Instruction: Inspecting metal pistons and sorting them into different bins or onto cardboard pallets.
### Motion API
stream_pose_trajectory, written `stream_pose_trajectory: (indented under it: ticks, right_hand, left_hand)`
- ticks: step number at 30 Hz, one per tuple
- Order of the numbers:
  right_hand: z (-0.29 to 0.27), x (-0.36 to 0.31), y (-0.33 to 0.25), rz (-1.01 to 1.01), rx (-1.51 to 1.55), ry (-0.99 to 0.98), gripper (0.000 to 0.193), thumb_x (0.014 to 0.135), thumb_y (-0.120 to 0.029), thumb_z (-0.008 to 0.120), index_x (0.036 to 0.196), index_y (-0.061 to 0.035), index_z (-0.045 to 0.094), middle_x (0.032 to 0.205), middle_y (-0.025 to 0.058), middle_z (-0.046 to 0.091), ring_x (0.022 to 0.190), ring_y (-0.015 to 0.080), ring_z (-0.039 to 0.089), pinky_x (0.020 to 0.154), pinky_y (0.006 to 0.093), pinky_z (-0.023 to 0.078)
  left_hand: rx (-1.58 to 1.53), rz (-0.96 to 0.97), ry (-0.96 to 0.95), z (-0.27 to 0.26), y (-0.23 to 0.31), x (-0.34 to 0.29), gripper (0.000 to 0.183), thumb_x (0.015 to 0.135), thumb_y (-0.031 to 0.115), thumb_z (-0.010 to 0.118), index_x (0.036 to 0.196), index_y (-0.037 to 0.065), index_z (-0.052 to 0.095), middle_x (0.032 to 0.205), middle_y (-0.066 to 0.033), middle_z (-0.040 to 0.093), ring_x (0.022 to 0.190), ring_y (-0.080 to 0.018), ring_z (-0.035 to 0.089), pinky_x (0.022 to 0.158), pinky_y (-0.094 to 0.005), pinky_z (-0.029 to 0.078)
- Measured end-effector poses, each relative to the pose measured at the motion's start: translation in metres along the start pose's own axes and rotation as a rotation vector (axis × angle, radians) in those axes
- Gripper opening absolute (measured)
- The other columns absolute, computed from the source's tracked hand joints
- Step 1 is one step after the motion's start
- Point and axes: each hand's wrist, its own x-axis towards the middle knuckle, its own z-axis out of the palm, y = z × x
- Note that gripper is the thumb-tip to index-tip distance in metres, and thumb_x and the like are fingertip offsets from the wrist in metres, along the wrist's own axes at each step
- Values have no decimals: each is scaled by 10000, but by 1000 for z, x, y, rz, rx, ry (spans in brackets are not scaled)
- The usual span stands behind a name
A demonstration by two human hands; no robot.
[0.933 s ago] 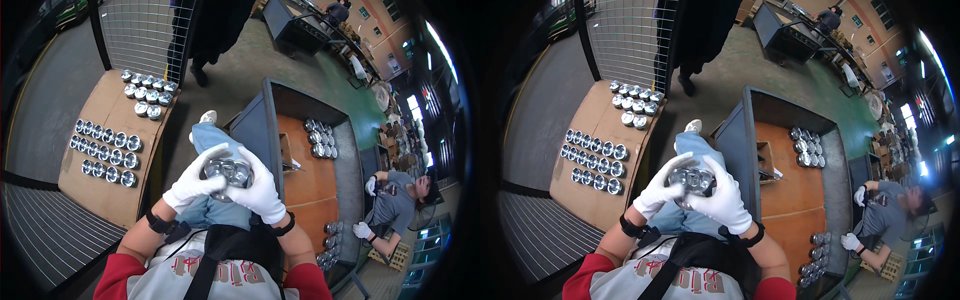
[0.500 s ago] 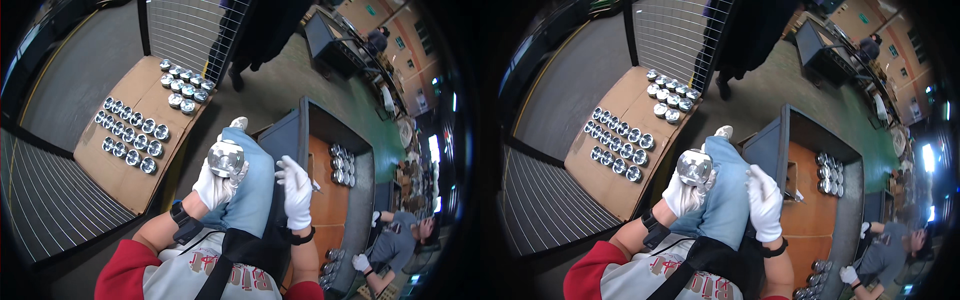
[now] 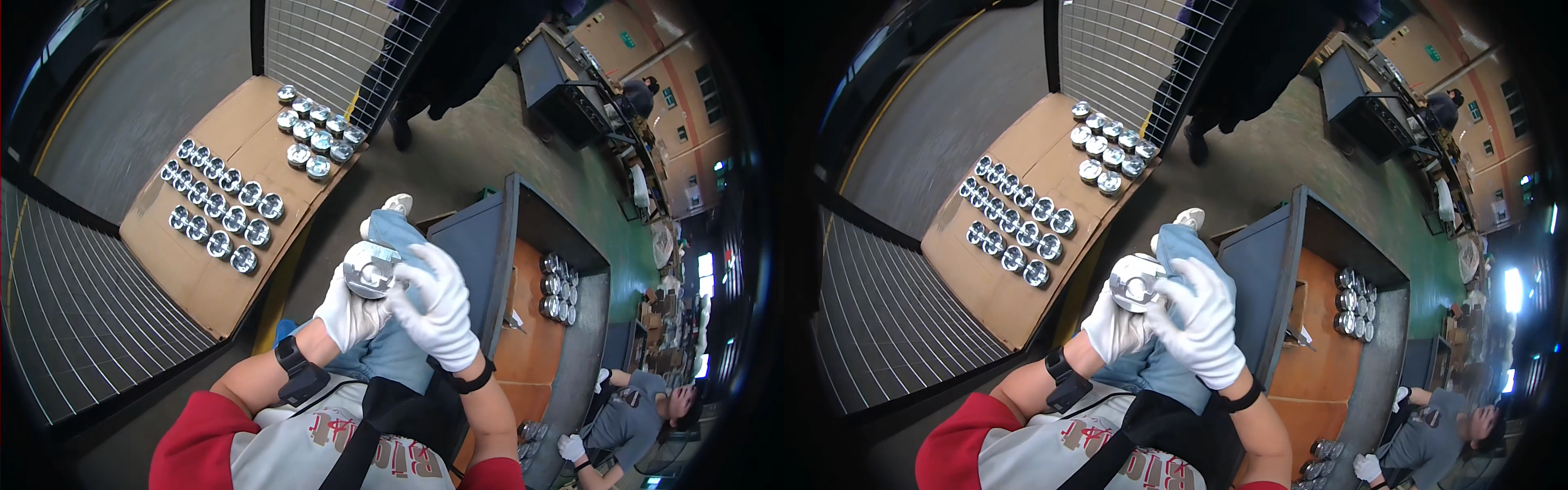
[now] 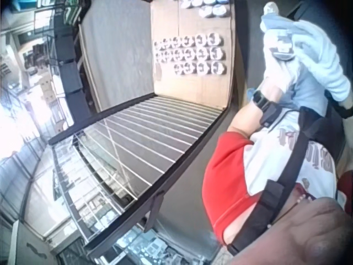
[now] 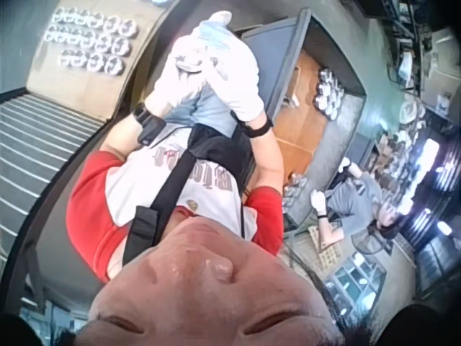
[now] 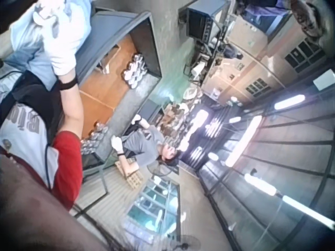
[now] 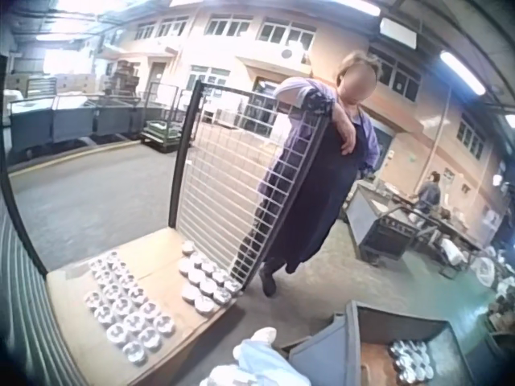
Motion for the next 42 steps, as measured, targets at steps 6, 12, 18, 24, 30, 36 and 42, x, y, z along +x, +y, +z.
stream_pose_trajectory:
  ticks: [6,12,18,24,30,36,42]
  right_hand:
    - [4,13,-11,-111,-227,-133,434,782,-391,746,1118,-117,709,1276,170,601,1191,391,552,997,542,415]
    - [2,18,-3,-3,143,-144,251,761,-260,775,966,-121,736,1173,146,654,1133,373,596,992,491,455]
    - [-45,-18,45,324,-307,39,303,781,-65,726,1080,-34,691,1233,180,625,1151,369,587,1004,441,472]
    - [-80,-135,93,681,-526,-82,579,817,-193,765,1321,-1,554,1350,198,553,1234,379,538,1055,444,430]
    - [-73,-171,53,1262,-209,-274,650,866,-308,754,1381,-5,498,1268,223,630,1165,369,610,1007,430,473]
    - [-63,-192,60,1379,-101,-138,592,883,-282,741,1343,11,510,1220,210,661,1106,346,640,974,413,486]
    - [-59,-156,47,1407,-42,-159,519,900,-247,734,1258,79,545,1170,165,675,1047,247,649,934,348,500]
  left_hand:
    - [-81,-8,16,3,-1,4,471,1058,431,355,1242,53,568,1167,-144,661,1020,-293,683,873,-437,603]
    - [-70,-18,-1,-22,16,9,500,1040,468,389,1261,50,552,1171,-158,656,1002,-326,690,773,-432,633]
    - [265,151,259,-61,82,14,489,955,575,553,1209,160,603,1112,-122,671,891,-349,683,629,-361,622]
    - [587,339,680,-163,181,-32,320,949,400,643,1197,199,627,1149,-33,668,1029,-201,633,818,-425,560]
    - [829,383,1096,-299,258,-98,360,820,303,784,1094,110,654,927,-37,671,789,-173,650,724,-351,542]
    - [1681,206,1553,-297,252,-88,722,707,261,834,1337,80,531,1193,-105,632,1080,-280,652,931,-359,525]
    - [1701,301,1687,-337,259,-91,844,759,234,778,1508,179,393,1440,-111,460,1308,-306,504,1088,-373,429]
